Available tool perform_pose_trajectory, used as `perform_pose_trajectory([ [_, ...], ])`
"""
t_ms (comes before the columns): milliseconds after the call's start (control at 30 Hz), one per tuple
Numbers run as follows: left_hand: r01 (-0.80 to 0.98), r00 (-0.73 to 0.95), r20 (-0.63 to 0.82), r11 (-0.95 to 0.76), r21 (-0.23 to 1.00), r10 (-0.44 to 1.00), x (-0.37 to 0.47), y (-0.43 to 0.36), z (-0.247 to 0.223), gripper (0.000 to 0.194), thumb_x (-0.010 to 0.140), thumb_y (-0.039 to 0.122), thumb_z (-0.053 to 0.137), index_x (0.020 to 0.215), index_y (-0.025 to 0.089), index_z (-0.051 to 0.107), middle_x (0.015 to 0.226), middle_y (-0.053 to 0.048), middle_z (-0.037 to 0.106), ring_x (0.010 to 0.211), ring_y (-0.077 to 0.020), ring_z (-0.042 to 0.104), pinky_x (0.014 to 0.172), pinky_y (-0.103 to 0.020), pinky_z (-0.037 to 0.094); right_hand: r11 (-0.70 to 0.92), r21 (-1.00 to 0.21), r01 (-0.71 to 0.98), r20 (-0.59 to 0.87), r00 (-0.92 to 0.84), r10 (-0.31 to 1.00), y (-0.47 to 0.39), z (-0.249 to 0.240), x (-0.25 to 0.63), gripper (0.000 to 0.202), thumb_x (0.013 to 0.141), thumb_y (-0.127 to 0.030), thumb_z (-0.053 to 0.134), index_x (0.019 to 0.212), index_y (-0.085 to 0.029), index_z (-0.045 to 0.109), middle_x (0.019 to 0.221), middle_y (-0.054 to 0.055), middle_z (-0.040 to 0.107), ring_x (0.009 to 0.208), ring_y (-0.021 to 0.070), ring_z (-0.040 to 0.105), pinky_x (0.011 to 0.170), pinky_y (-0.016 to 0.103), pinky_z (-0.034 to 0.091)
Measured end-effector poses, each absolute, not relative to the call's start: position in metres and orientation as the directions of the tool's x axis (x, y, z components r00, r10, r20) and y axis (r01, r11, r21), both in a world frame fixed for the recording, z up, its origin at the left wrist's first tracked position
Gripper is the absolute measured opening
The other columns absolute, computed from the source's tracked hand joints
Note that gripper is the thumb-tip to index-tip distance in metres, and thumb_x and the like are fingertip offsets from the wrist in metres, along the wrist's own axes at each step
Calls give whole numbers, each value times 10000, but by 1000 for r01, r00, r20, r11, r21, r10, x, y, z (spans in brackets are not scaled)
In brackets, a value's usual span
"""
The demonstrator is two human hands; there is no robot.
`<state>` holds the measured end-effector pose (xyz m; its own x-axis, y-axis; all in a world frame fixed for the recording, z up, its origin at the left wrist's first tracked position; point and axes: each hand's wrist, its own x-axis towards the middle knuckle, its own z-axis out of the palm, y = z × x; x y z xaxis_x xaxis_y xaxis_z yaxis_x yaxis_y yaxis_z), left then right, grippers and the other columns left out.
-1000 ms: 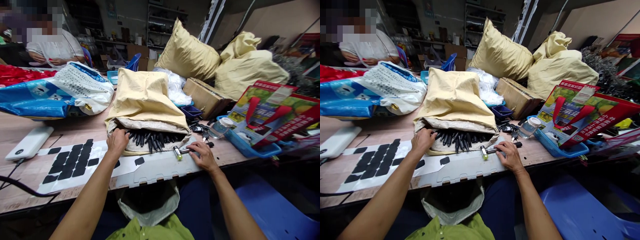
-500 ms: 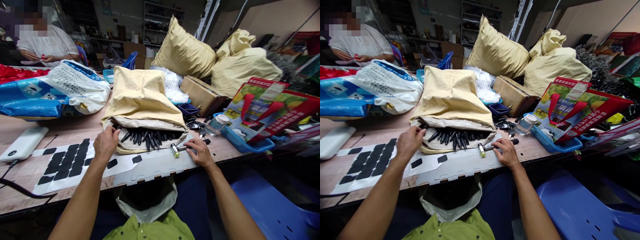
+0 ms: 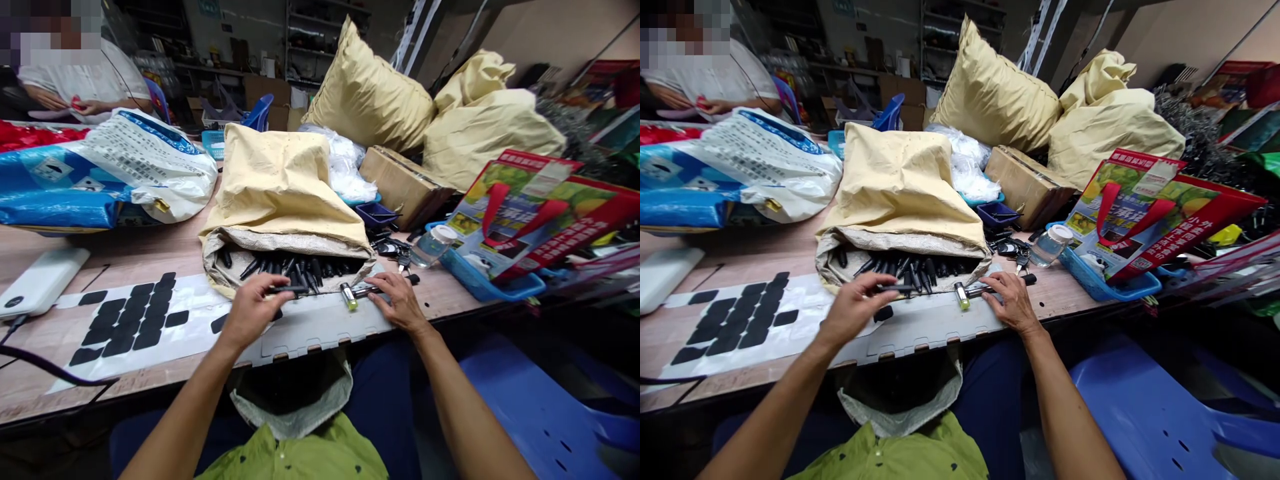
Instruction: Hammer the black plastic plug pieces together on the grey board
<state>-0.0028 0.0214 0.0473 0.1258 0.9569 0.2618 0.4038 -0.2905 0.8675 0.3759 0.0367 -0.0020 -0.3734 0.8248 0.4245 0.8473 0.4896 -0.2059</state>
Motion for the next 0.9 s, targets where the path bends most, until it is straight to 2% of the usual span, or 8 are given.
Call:
perform_pose_trajectory([
  [100,504,262,241,-346,792,934,15,5,17,145,872,263,735,1011,234,760,972,-42,742,966,-232,620,882,-371,485,489,-179,853,419,-384,823,38,-3,376,211,989,-351,576,1119,-273,723,1063,59,686,1033,244,606,926,417,408],
  [333,583,313,253,-396,710,915,18,3,-1,150,880,246,729,1026,214,724,947,-49,686,947,-238,567,868,-373,446,514,-172,841,442,-400,803,33,6,370,207,1009,-326,537,1085,-257,716,990,53,693,947,222,641,866,381,443],
  [433,601,307,230,-376,705,923,19,4,2,145,862,243,745,1001,211,722,928,-42,667,923,-232,560,849,-365,436,438,-207,875,486,-297,822,14,19,345,239,1025,-333,512,1135,-261,711,982,61,697,913,223,659,805,356,474],
  [600,618,287,192,-335,711,938,21,5,3,119,832,235,763,940,212,717,908,-34,665,902,-227,564,827,-356,425,423,-383,821,505,-197,841,-27,35,285,313,1041,-293,505,1325,-321,634,1057,40,720,928,201,697,782,300,530],
  [733,608,283,208,-343,716,936,20,5,0,129,853,252,752,976,214,738,910,-42,670,933,-237,567,848,-367,430,426,-370,825,512,-201,835,-47,37,257,386,1031,-240,513,1379,-359,629,903,31,692,771,171,676,687,273,522],
  [900,603,284,231,-360,712,931,18,5,-2,141,886,294,726,1006,228,760,874,-43,647,920,-235,565,855,-368,436,425,-333,842,600,-159,784,-55,30,243,529,993,-160,528,1448,-427,567,951,48,687,797,202,664,723,324,528],
])
